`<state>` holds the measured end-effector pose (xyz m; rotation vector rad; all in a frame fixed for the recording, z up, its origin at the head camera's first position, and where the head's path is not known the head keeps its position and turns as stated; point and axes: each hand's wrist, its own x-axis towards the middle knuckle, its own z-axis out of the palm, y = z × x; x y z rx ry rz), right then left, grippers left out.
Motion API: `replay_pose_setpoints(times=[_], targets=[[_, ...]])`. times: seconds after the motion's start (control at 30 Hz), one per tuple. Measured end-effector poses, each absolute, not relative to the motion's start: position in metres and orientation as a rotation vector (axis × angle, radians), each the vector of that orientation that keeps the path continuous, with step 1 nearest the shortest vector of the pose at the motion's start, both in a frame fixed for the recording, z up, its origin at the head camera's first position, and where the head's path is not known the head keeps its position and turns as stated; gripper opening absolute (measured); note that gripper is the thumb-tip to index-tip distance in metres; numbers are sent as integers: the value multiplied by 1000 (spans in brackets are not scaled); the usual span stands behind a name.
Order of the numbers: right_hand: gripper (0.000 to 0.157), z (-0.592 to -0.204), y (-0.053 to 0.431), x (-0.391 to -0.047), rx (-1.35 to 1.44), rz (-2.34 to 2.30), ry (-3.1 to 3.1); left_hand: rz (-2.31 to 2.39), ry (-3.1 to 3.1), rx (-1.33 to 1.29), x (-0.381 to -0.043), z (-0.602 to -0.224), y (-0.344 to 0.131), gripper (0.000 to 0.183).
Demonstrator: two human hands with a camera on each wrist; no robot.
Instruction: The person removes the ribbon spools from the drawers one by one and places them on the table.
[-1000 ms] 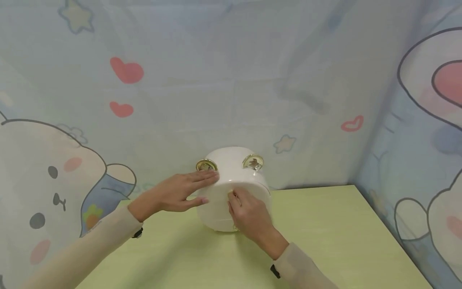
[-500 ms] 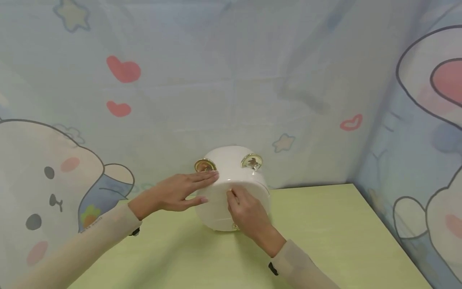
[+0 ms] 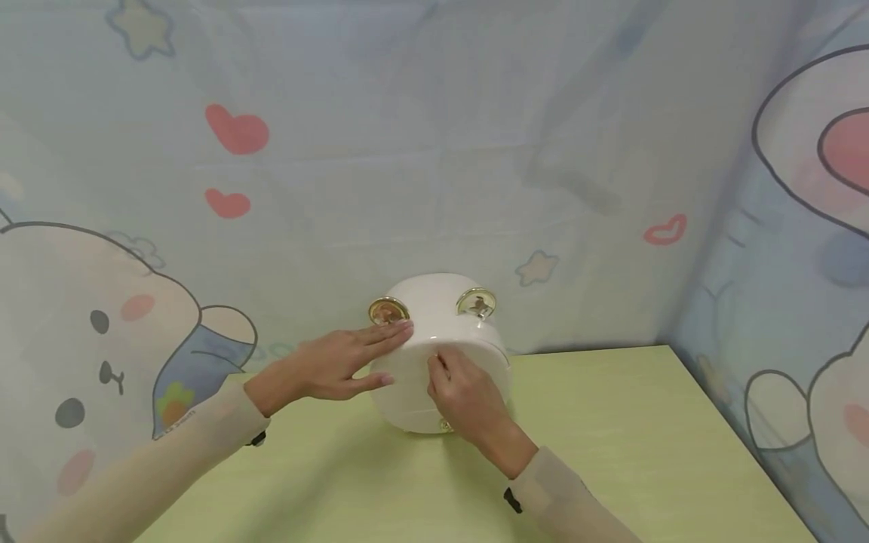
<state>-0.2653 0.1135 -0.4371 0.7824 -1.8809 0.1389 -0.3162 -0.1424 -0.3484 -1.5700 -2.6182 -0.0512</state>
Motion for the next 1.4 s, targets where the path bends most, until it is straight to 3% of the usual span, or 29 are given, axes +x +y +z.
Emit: replay_pose_setpoints(times=[0.2,0.47,0.67,1.17,1.4], targets=[[6,-438,115,-264,776,144,-1892,-36,-2605,-1557,-314,-348,-139,74],[15,-437,115,-261,774,150,-1897,-64,-2624,-1528,-311,-346,-138,73],[12,-437,115,-255,782,165,-1885,-69,-2613,-1540,-310,-347,-138,72],[29,-438,117,-240,783,208,-1862,-97,-2713,-1527,-313,-354,-139,75],[30,-440,119,-232,784,229,-1849,-107,-2684,-1536,-314,-353,-138,64]])
